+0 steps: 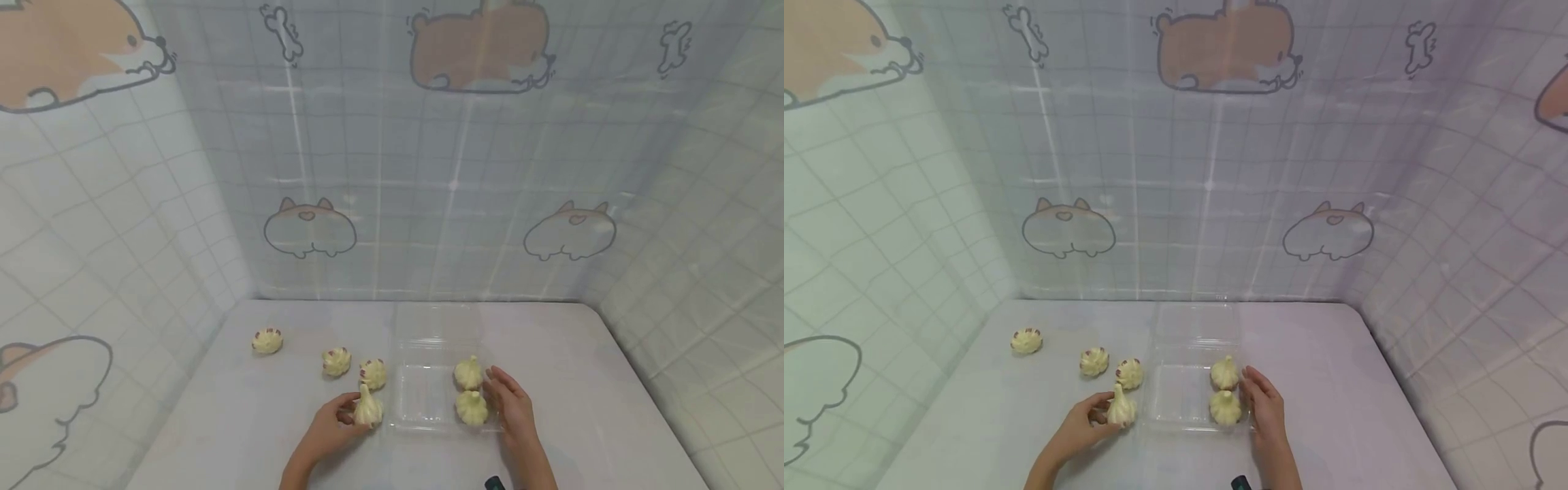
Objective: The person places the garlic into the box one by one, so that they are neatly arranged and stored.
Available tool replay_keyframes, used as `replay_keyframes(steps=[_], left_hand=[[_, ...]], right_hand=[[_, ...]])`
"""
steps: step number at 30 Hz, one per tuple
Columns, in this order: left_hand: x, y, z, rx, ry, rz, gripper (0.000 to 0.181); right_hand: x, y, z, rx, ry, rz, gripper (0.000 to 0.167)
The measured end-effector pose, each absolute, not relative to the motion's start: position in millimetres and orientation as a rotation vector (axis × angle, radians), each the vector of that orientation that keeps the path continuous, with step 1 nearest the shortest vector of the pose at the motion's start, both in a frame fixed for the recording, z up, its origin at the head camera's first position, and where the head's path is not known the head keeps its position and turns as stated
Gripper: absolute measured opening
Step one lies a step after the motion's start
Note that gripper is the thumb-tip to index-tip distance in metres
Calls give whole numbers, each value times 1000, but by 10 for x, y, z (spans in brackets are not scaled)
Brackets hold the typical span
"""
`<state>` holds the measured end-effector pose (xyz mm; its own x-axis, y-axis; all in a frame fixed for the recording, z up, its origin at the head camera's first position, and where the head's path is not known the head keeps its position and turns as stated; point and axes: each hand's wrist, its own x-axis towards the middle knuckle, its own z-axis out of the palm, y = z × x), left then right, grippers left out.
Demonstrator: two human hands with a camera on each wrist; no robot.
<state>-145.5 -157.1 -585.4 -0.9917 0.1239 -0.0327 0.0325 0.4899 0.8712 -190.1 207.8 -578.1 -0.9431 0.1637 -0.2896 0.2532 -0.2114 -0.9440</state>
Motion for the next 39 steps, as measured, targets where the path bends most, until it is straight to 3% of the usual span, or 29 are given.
replay_keyframes(steps=[6, 20, 39], left_hand=[[-1400, -1559, -5819, 198, 2681, 1532, 60], [-1464, -1319, -5753, 116, 2736, 1785, 14], [-1581, -1326, -5282, 96, 2840, 1858, 8]], right_hand=[[-1892, 2075, -5798, 517, 1930, -2344, 49], [-1877, 2072, -5798, 525, 1891, -2369, 49], [-1908, 2077, -5769, 537, 1907, -2361, 46]])
